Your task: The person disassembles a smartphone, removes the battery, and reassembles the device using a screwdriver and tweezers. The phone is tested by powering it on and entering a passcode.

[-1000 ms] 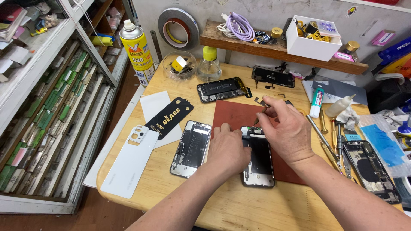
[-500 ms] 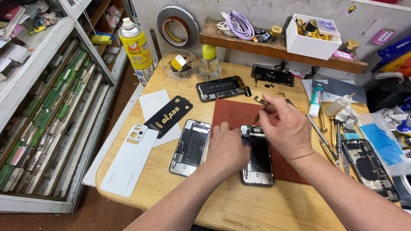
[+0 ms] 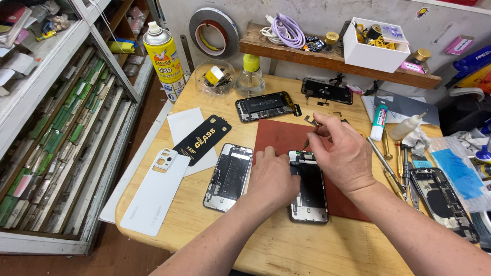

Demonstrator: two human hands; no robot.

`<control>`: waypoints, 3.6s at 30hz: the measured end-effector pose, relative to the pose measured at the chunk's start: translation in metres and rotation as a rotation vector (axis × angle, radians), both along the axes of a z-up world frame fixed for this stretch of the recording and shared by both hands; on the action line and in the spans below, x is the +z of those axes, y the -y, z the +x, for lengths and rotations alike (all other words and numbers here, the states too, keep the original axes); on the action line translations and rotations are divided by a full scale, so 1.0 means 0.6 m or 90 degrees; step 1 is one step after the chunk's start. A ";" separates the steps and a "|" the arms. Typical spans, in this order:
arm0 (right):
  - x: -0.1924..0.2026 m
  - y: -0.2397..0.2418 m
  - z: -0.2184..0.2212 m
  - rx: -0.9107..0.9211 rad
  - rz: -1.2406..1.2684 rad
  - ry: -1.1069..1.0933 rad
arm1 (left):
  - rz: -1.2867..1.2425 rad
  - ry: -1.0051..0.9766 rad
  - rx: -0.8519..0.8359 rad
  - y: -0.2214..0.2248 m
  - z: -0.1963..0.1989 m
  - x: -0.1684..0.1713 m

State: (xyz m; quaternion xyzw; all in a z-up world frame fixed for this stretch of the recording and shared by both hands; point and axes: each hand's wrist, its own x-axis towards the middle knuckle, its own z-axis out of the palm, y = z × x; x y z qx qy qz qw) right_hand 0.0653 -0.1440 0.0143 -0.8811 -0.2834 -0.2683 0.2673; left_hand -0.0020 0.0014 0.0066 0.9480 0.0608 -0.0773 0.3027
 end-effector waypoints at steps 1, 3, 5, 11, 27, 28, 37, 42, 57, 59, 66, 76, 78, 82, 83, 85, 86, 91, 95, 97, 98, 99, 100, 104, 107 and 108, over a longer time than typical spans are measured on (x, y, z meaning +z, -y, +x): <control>0.000 0.000 -0.001 0.007 0.003 0.008 | 0.002 -0.003 0.000 0.000 0.000 0.001; -0.002 0.000 -0.003 0.011 0.015 0.000 | 0.006 -0.010 -0.001 0.001 0.000 0.002; -0.003 0.000 -0.003 0.007 0.011 -0.002 | 0.000 -0.007 0.001 0.001 -0.001 0.001; 0.000 -0.001 -0.002 0.005 0.002 -0.001 | 0.005 0.010 0.002 0.001 -0.001 -0.002; -0.010 0.006 0.002 0.011 0.062 -0.067 | 0.012 0.002 -0.010 0.000 0.001 -0.007; -0.009 0.011 0.007 0.022 0.083 -0.082 | 0.009 0.009 -0.010 0.000 0.002 -0.010; 0.028 0.120 0.029 -0.247 -0.096 -0.391 | -0.234 0.106 0.148 -0.028 0.044 -0.043; 0.006 0.149 -0.004 -0.317 -0.232 -0.445 | -0.516 -0.119 0.278 -0.041 0.070 -0.016; -0.006 0.060 -0.045 -0.204 0.228 -0.773 | -0.771 -0.206 0.472 0.014 0.021 0.039; 0.005 0.051 -0.044 -0.221 0.245 -0.803 | -0.777 -0.209 0.485 0.016 0.026 0.035; 0.010 0.025 -0.036 -0.240 0.321 -0.824 | -0.814 -0.201 0.496 0.009 0.030 0.018; 0.002 0.037 -0.024 -0.134 0.417 -0.894 | -0.573 -0.091 0.343 0.012 -0.007 0.012; 0.007 0.035 -0.030 -0.097 0.445 -0.895 | -0.509 -0.074 0.293 0.016 -0.015 0.022; 0.015 0.027 -0.046 -0.031 0.464 -0.880 | -0.741 -0.146 0.369 0.023 -0.015 0.037; 0.017 0.030 -0.050 -0.036 0.470 -0.886 | -0.753 -0.156 0.371 0.021 -0.013 0.036; 0.022 0.029 -0.060 -0.033 0.478 -0.899 | -0.782 -0.144 0.384 0.020 -0.008 0.032; 0.024 0.029 -0.067 -0.045 0.458 -0.919 | -0.801 -0.128 0.394 0.022 -0.006 0.030; 0.027 0.041 -0.084 -0.010 0.400 -0.965 | -0.830 -0.124 0.427 0.024 0.011 0.022; 0.015 0.067 -0.073 -0.024 0.495 -0.989 | -0.833 -0.136 0.385 0.023 0.031 0.021; 0.007 0.080 -0.064 -0.016 0.564 -0.987 | -0.822 -0.155 0.351 0.023 0.041 0.020; 0.004 0.086 -0.060 -0.009 0.575 -0.991 | -0.820 -0.174 0.332 0.024 0.045 0.019; 0.000 0.091 -0.058 -0.001 0.587 -0.996 | -0.818 -0.193 0.314 0.025 0.049 0.017; -0.004 0.097 -0.056 0.003 0.599 -0.999 | -0.821 -0.209 0.310 0.028 0.052 0.013; -0.022 0.108 -0.050 0.001 0.628 -1.017 | -0.800 -0.238 0.301 0.041 0.056 -0.003; -0.033 0.107 -0.053 -0.002 0.629 -1.019 | -0.786 -0.260 0.294 0.041 0.052 -0.011; -0.036 0.107 -0.053 -0.005 0.632 -1.018 | -0.788 -0.276 0.289 0.043 0.050 -0.014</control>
